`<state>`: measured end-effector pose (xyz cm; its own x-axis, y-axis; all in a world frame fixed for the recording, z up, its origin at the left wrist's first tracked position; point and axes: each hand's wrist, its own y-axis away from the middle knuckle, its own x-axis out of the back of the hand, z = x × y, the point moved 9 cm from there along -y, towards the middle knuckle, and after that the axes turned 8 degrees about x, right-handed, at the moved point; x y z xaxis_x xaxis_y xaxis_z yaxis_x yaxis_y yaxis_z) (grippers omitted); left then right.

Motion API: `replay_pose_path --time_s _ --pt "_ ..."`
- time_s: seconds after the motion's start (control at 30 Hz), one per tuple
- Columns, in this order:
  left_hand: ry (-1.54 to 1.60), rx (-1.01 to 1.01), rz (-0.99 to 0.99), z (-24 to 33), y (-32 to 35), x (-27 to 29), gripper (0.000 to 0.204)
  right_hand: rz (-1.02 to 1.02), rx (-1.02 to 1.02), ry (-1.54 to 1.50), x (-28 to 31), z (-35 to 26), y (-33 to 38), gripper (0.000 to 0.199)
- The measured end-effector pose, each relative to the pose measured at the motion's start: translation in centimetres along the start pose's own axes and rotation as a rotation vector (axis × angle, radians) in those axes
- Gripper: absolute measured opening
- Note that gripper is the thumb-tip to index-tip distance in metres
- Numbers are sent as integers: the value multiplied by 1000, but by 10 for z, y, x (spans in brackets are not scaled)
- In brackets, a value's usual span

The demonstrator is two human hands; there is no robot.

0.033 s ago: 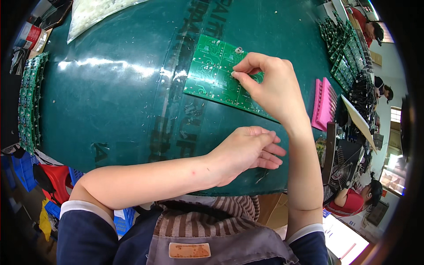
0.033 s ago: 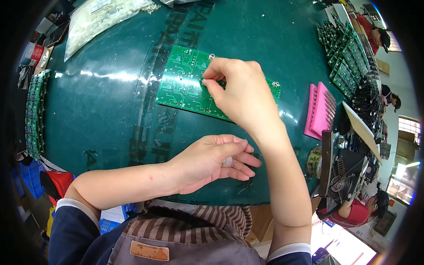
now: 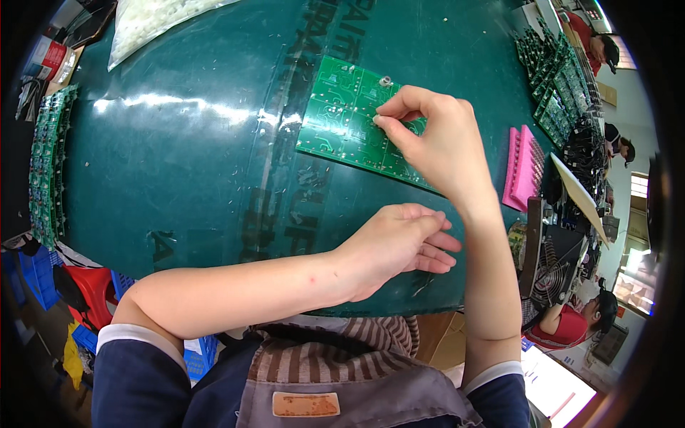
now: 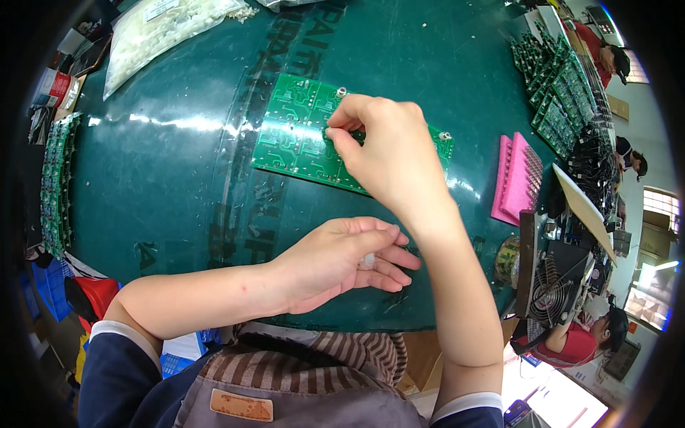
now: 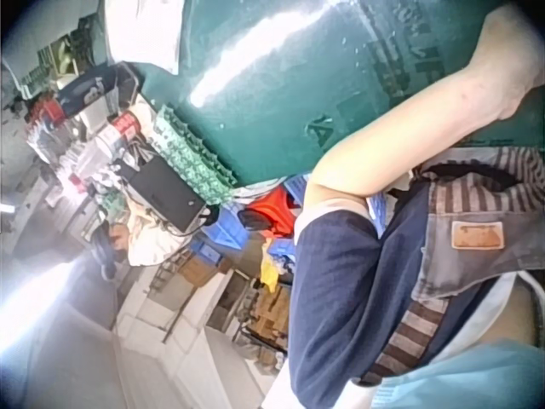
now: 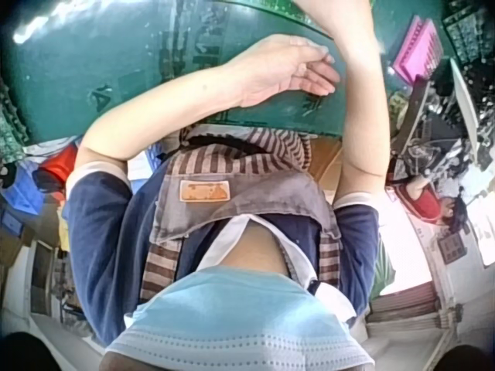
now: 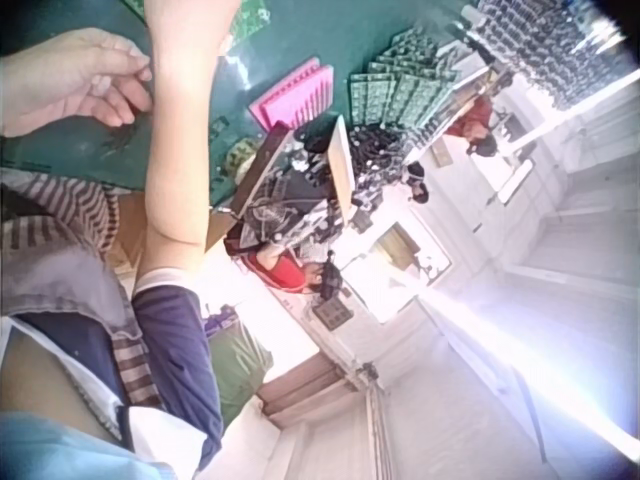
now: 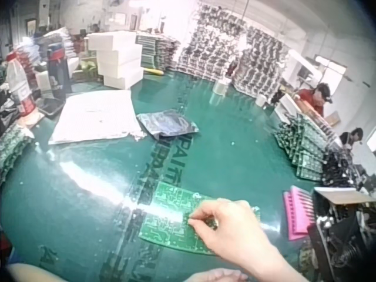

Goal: The person assembles circuit boards by hand by fitting plastic spacers onto electronic components and inserting them into the boards, then stacks and arranges circuit boards on the table.

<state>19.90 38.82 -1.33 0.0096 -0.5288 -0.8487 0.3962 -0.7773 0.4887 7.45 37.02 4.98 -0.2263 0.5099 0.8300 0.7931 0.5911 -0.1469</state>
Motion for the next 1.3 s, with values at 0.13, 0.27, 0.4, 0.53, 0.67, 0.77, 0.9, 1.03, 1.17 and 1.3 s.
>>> replay_pose_path --time_s 0.13,0.27,0.4,0.53,0.67,0.77,0.9,1.03,1.17,1.3 --pt "-35 3 16 -1 -1 -1 30 133 -51 -11 3 1 11 7" --pt "-18 9 5 -6 -1 -4 32 163 79 55 6 -4 14 8" --pt "-60 -2 59 -1 2 1 32 115 205 17 15 -6 18 9" --pt "-113 9 130 0 6 11 30 245 17 82 74 48 31 14" --pt "-124 -22 126 5 4 2 29 285 -324 552 165 157 89 15" --pt "-99 -47 141 10 5 5 28 202 -467 522 174 196 108 18" --pt "-86 -80 147 15 4 10 28 234 -524 465 176 208 114 18" --pt "-46 -47 128 15 3 11 30 273 -374 500 179 200 114 13" --pt "17 -39 116 17 5 12 31 257 -412 527 178 195 112 11" --pt "85 -77 85 20 4 8 33 267 -377 517 173 170 114 11"
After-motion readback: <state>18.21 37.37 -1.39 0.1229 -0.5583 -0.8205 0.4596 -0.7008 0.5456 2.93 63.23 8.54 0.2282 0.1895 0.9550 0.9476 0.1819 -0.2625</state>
